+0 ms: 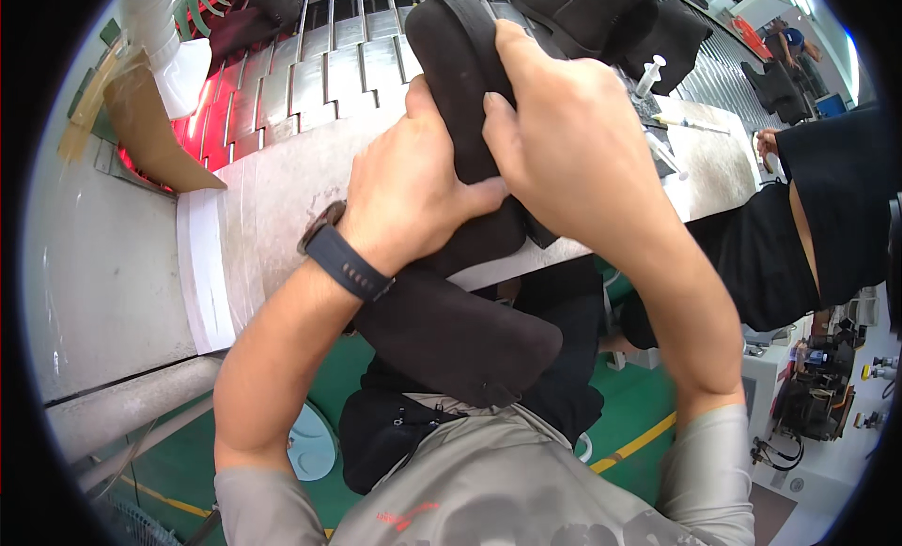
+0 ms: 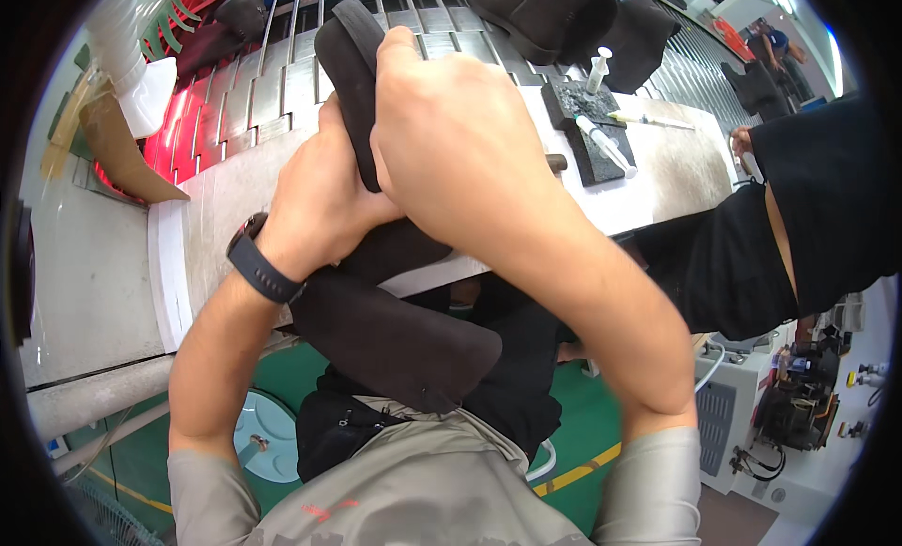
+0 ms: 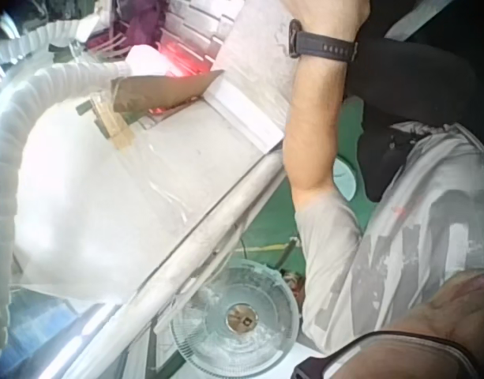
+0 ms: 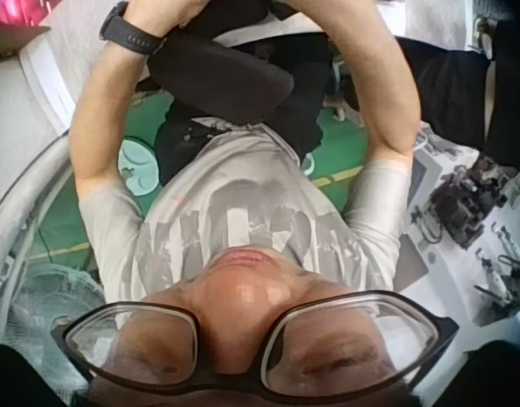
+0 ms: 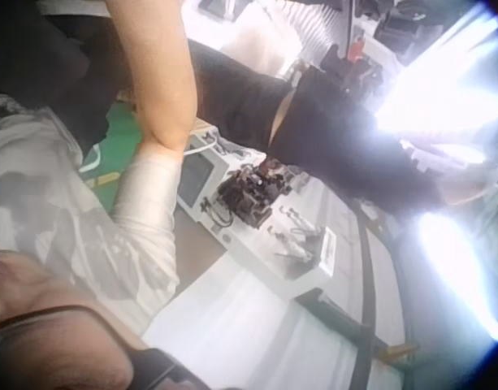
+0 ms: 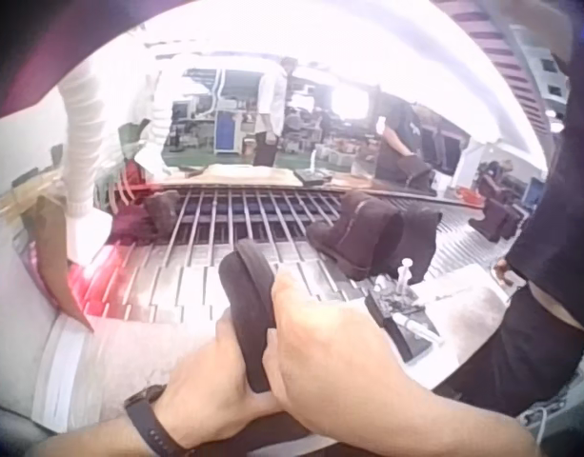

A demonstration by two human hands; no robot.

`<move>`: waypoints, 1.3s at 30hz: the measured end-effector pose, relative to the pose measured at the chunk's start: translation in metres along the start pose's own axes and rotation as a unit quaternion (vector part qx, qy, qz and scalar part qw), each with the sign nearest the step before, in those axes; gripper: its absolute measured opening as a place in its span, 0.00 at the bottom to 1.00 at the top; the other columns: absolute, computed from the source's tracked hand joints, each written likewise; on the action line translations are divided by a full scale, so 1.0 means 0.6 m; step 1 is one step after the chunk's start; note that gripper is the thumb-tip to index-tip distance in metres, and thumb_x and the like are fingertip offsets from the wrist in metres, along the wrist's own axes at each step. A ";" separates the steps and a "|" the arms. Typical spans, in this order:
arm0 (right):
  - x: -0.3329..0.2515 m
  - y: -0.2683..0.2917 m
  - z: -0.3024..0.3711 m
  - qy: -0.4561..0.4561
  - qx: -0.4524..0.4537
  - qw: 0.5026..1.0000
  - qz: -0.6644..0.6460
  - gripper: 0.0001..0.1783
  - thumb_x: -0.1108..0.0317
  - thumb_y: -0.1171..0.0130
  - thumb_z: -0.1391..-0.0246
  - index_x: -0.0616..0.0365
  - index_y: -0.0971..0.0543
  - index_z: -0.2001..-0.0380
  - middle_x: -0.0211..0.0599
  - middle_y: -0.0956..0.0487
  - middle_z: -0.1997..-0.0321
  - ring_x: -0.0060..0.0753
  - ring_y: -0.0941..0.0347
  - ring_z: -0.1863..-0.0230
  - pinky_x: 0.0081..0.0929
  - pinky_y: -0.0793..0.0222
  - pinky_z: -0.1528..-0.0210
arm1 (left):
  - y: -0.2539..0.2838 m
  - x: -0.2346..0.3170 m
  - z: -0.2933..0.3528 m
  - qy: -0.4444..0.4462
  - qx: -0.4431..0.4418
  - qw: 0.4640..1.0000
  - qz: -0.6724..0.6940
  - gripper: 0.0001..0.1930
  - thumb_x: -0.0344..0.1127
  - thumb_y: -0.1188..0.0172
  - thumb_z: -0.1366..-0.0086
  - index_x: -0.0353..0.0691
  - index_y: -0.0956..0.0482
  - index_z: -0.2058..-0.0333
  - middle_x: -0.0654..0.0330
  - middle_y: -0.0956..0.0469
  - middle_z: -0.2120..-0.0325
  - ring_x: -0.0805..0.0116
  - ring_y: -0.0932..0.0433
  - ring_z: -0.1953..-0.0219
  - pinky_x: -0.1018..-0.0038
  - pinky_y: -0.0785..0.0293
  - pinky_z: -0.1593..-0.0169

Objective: The person fits a dark boot upper over a black rubber sole, pressing the edges together by hand and smoothing the material along the bottom to secure the bond. They pick up a second boot upper and repeat the process of fitting it to another sole.

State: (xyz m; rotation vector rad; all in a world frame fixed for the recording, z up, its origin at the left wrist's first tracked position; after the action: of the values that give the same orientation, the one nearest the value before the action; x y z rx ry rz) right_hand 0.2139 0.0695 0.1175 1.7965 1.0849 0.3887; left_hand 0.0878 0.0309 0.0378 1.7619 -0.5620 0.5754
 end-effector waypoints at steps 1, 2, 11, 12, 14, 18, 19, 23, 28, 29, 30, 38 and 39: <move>0.001 0.003 0.001 -0.002 0.000 1.000 0.001 0.31 0.74 0.37 0.44 0.74 0.24 0.37 0.62 0.20 0.73 0.62 0.18 0.69 0.45 0.22 0.61 | -0.001 -0.006 -0.003 0.011 -0.022 1.000 0.005 0.54 0.49 0.19 0.49 0.22 0.40 0.34 0.38 0.14 0.58 0.38 0.13 0.56 0.54 0.16 0.52; 0.005 0.005 0.005 -0.009 -0.008 1.000 -0.020 0.32 0.74 0.36 0.45 0.74 0.25 0.36 0.62 0.19 0.72 0.61 0.17 0.68 0.44 0.22 0.60 | -0.004 -0.010 -0.003 -0.014 -0.009 0.999 0.029 0.54 0.49 0.19 0.48 0.21 0.40 0.34 0.37 0.13 0.57 0.39 0.12 0.55 0.54 0.16 0.50; 0.080 -0.053 0.077 -0.118 0.011 0.939 -0.324 0.29 0.67 0.27 0.43 0.67 0.19 0.39 0.53 0.10 0.58 0.46 0.11 0.58 0.37 0.17 0.52 | -0.005 -0.016 -0.003 0.001 -0.026 0.997 0.071 0.50 0.41 0.19 0.47 0.29 0.37 0.30 0.40 0.15 0.49 0.44 0.13 0.47 0.59 0.18 0.41; 0.078 -0.049 0.072 -0.110 0.007 0.946 -0.304 0.23 0.67 0.29 0.41 0.64 0.16 0.44 0.50 0.10 0.60 0.45 0.11 0.60 0.36 0.17 0.54 | -0.003 -0.018 -0.001 -0.009 -0.014 0.997 0.078 0.50 0.41 0.19 0.47 0.29 0.37 0.31 0.40 0.15 0.49 0.44 0.14 0.46 0.60 0.19 0.41; 0.073 -0.043 0.066 -0.103 -0.004 0.951 -0.291 0.22 0.67 0.29 0.41 0.64 0.15 0.45 0.50 0.10 0.61 0.47 0.11 0.61 0.36 0.17 0.55 | 0.000 -0.015 0.002 -0.024 -0.003 0.995 0.094 0.48 0.40 0.19 0.46 0.29 0.35 0.32 0.40 0.16 0.46 0.45 0.15 0.44 0.61 0.20 0.39; 0.069 -0.050 0.064 -0.047 -0.010 0.974 -0.220 0.22 0.66 0.31 0.40 0.70 0.18 0.47 0.56 0.13 0.65 0.58 0.15 0.65 0.44 0.21 0.59 | -0.003 -0.026 -0.001 -0.032 -0.002 0.995 0.097 0.47 0.39 0.20 0.46 0.29 0.35 0.32 0.41 0.17 0.45 0.48 0.15 0.43 0.61 0.21 0.38; 0.066 -0.052 0.063 -0.041 -0.029 0.984 -0.168 0.23 0.65 0.31 0.39 0.72 0.19 0.46 0.59 0.14 0.66 0.61 0.16 0.65 0.47 0.22 0.60 | -0.003 -0.027 -0.001 -0.045 -0.001 0.992 0.114 0.47 0.39 0.20 0.45 0.30 0.35 0.32 0.41 0.17 0.45 0.49 0.16 0.43 0.61 0.21 0.38; 0.055 -0.063 0.058 -0.042 -0.049 0.985 -0.161 0.25 0.64 0.32 0.38 0.75 0.20 0.45 0.60 0.17 0.69 0.64 0.18 0.67 0.51 0.24 0.61 | 0.000 -0.039 -0.001 -0.064 0.003 0.991 0.121 0.46 0.39 0.20 0.45 0.30 0.34 0.32 0.42 0.17 0.46 0.50 0.15 0.45 0.62 0.20 0.40; 0.046 -0.051 0.056 -0.024 -0.001 0.990 -0.140 0.14 0.66 0.36 0.33 0.70 0.19 0.56 0.57 0.19 0.74 0.64 0.19 0.69 0.52 0.26 0.63 | 0.003 -0.036 0.006 -0.018 -0.004 0.997 0.071 0.47 0.39 0.19 0.46 0.29 0.34 0.32 0.41 0.16 0.48 0.47 0.14 0.47 0.61 0.19 0.42; 0.041 -0.049 0.055 -0.038 -0.007 0.992 -0.123 0.13 0.66 0.36 0.33 0.68 0.19 0.59 0.56 0.19 0.74 0.64 0.20 0.69 0.52 0.26 0.63 | 0.005 -0.034 0.008 -0.016 0.006 0.999 0.042 0.48 0.40 0.19 0.46 0.29 0.35 0.32 0.40 0.15 0.49 0.45 0.14 0.48 0.60 0.19 0.42; 0.034 -0.045 0.054 -0.039 -0.012 0.996 -0.082 0.13 0.65 0.36 0.33 0.67 0.19 0.63 0.54 0.19 0.75 0.64 0.21 0.70 0.52 0.27 0.64 | 0.005 -0.031 0.010 -0.015 0.007 0.999 0.044 0.48 0.40 0.19 0.46 0.29 0.35 0.32 0.40 0.15 0.49 0.45 0.14 0.48 0.60 0.19 0.42; 0.086 -0.010 0.013 -0.055 -0.138 0.971 -0.189 0.20 0.57 0.32 0.32 0.66 0.18 0.66 0.43 0.17 0.75 0.32 0.18 0.72 0.33 0.24 0.66 | 0.007 -0.028 0.026 -0.033 0.015 0.999 0.013 0.53 0.42 0.18 0.47 0.27 0.40 0.29 0.36 0.16 0.50 0.38 0.14 0.49 0.56 0.18 0.44; 0.089 -0.010 0.008 -0.051 -0.152 0.963 -0.218 0.20 0.56 0.34 0.29 0.66 0.19 0.66 0.40 0.18 0.76 0.28 0.20 0.73 0.31 0.25 0.67 | 0.008 -0.028 0.026 -0.033 0.019 0.999 0.016 0.53 0.42 0.18 0.47 0.27 0.40 0.29 0.36 0.16 0.50 0.38 0.14 0.49 0.56 0.18 0.44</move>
State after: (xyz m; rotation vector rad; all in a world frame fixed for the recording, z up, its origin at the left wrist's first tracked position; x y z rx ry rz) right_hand 0.2439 0.1107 0.0998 1.2519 1.2354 0.1802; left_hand 0.0735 0.0159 0.0271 1.8156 -0.6300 0.5556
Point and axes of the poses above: each hand's wrist, its own z-axis away from the middle knuckle, its own y-axis out of the back of the hand, x = y × z, the point moved 5 cm from there along -z, towards the middle knuckle
